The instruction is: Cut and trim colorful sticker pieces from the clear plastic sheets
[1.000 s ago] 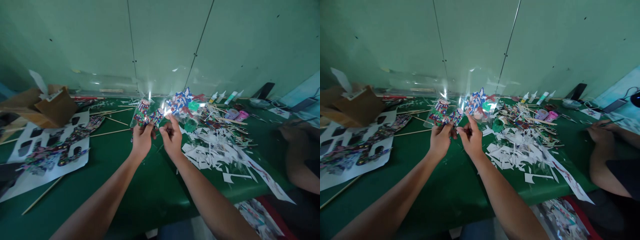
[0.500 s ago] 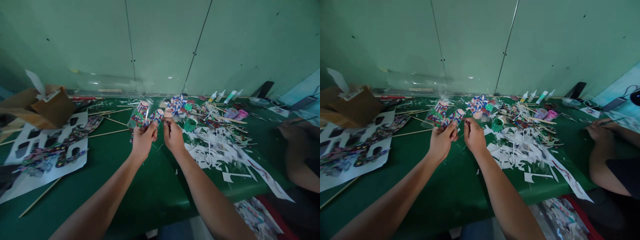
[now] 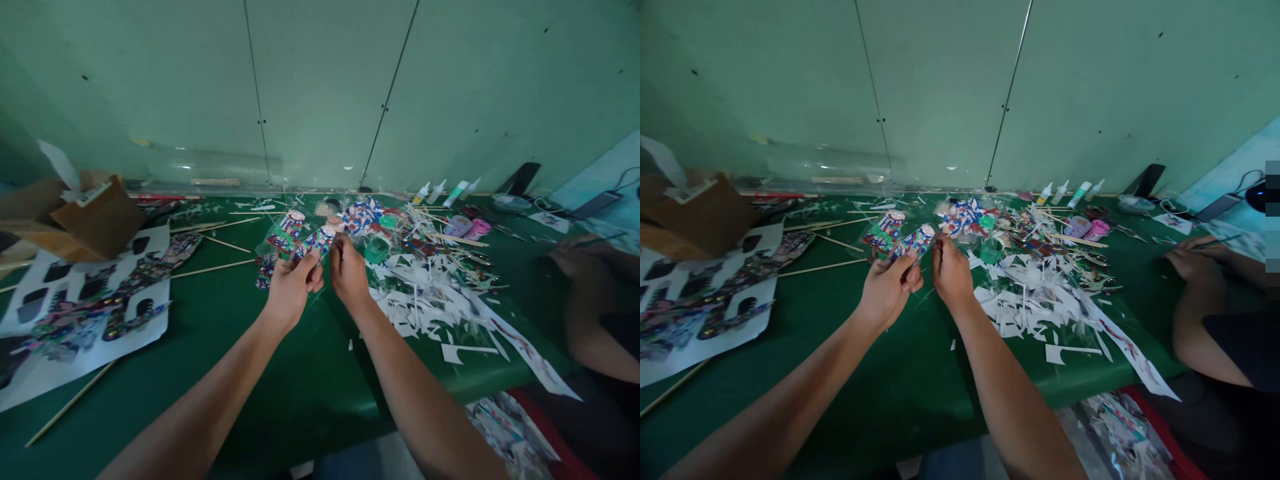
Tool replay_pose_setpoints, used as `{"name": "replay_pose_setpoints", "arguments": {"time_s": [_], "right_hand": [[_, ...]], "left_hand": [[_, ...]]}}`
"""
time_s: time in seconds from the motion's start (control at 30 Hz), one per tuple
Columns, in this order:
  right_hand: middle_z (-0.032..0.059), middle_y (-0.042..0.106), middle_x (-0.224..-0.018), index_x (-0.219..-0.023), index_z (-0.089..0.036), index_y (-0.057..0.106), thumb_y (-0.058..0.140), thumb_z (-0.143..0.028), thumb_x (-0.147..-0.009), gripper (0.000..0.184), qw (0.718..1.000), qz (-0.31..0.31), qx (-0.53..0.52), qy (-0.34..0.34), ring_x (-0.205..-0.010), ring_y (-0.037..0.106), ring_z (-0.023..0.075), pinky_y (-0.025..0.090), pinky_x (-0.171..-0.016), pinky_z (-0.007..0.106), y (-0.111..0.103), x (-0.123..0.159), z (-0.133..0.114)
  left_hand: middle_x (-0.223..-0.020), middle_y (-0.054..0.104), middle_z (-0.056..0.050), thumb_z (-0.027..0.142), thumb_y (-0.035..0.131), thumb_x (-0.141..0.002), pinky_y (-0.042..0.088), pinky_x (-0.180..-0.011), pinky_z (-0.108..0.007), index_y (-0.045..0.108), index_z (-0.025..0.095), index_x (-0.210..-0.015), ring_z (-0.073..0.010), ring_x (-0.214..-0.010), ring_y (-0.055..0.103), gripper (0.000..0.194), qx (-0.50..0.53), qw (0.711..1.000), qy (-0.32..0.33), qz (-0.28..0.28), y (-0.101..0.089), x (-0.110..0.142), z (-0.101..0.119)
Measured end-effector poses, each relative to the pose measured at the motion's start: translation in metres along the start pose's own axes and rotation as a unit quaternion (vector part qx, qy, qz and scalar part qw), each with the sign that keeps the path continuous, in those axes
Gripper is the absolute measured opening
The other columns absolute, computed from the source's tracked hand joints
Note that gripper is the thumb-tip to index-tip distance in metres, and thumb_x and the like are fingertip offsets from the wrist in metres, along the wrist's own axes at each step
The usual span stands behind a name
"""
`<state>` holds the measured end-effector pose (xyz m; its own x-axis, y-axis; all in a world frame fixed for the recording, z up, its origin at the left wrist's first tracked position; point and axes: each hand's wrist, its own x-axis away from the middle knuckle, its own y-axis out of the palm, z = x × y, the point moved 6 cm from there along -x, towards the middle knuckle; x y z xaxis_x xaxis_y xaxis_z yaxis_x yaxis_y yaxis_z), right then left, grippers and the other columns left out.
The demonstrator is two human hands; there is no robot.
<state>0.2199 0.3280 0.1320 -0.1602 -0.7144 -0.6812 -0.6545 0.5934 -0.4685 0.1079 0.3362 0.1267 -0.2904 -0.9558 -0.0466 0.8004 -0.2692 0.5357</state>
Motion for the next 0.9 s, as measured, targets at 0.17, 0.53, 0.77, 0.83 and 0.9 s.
{"name": "replay_pose_setpoints", "arguments": {"time_s": [0.17, 0.53, 0.77, 0.83, 0.9], "right_hand": [[0.0067, 0.063, -0.079, -0.105, -0.019, 0.050, 0.033, -0.022, -0.094, 0.020, 1.000, 0.017, 0.008, 0.024, -0.068, 0.060, 0.0192, 0.042, -0.062, 0.030, -0.0014, 0.0009, 0.0029], [0.0060, 0.064, -0.081, -0.102, -0.020, 0.051, 0.035, -0.025, -0.094, 0.018, 0.999, 0.011, -0.023, 0.027, -0.071, 0.062, 0.0192, 0.045, -0.064, 0.031, -0.0011, 0.0004, 0.0032], [0.0057, 0.064, -0.075, -0.102, -0.019, 0.054, 0.033, -0.026, -0.094, 0.024, 0.998, -0.030, 0.033, 0.035, -0.064, 0.061, 0.0194, 0.040, -0.059, 0.029, 0.0041, -0.0007, 0.0019], [0.0066, 0.065, -0.077, -0.105, -0.019, 0.054, 0.032, -0.025, -0.094, 0.025, 0.998, -0.040, 0.041, 0.035, -0.065, 0.062, 0.0199, 0.040, -0.059, 0.029, 0.0053, -0.0008, 0.0007], [0.0062, 0.065, -0.075, -0.107, -0.018, 0.054, 0.032, -0.026, -0.094, 0.027, 0.997, -0.045, 0.057, 0.038, -0.063, 0.062, 0.0203, 0.039, -0.059, 0.028, 0.0055, -0.0008, 0.0006]], "left_hand": [[-0.042, 0.040, 0.006, 0.027, 0.068, -0.077, 0.030, -0.043, -0.022, 0.045, 0.017, -0.056, -0.0039, -0.039, 0.032, 0.033, -0.002, 1.000, -0.014, -0.006, 0.0027, 0.0035, -0.0065], [-0.043, 0.040, 0.006, 0.028, 0.067, -0.080, 0.031, -0.044, -0.022, 0.046, 0.017, -0.055, -0.0044, -0.040, 0.035, 0.035, 0.004, 0.999, -0.017, -0.042, 0.0008, 0.0002, -0.0090], [-0.042, 0.041, 0.006, 0.023, 0.065, -0.080, 0.032, -0.043, -0.021, 0.040, 0.017, -0.053, -0.0038, -0.038, 0.033, 0.037, 0.075, 0.996, -0.034, -0.029, 0.0007, -0.0023, -0.0088], [-0.041, 0.042, 0.006, 0.020, 0.062, -0.081, 0.032, -0.043, -0.021, 0.040, 0.017, -0.053, -0.0039, -0.037, 0.034, 0.035, 0.096, 0.994, -0.046, -0.025, 0.0004, -0.0033, -0.0087], [-0.041, 0.042, 0.005, 0.019, 0.060, -0.081, 0.032, -0.042, -0.021, 0.040, 0.017, -0.053, -0.0041, -0.037, 0.034, 0.035, 0.106, 0.992, -0.061, -0.027, 0.0006, -0.0037, -0.0091]]}}
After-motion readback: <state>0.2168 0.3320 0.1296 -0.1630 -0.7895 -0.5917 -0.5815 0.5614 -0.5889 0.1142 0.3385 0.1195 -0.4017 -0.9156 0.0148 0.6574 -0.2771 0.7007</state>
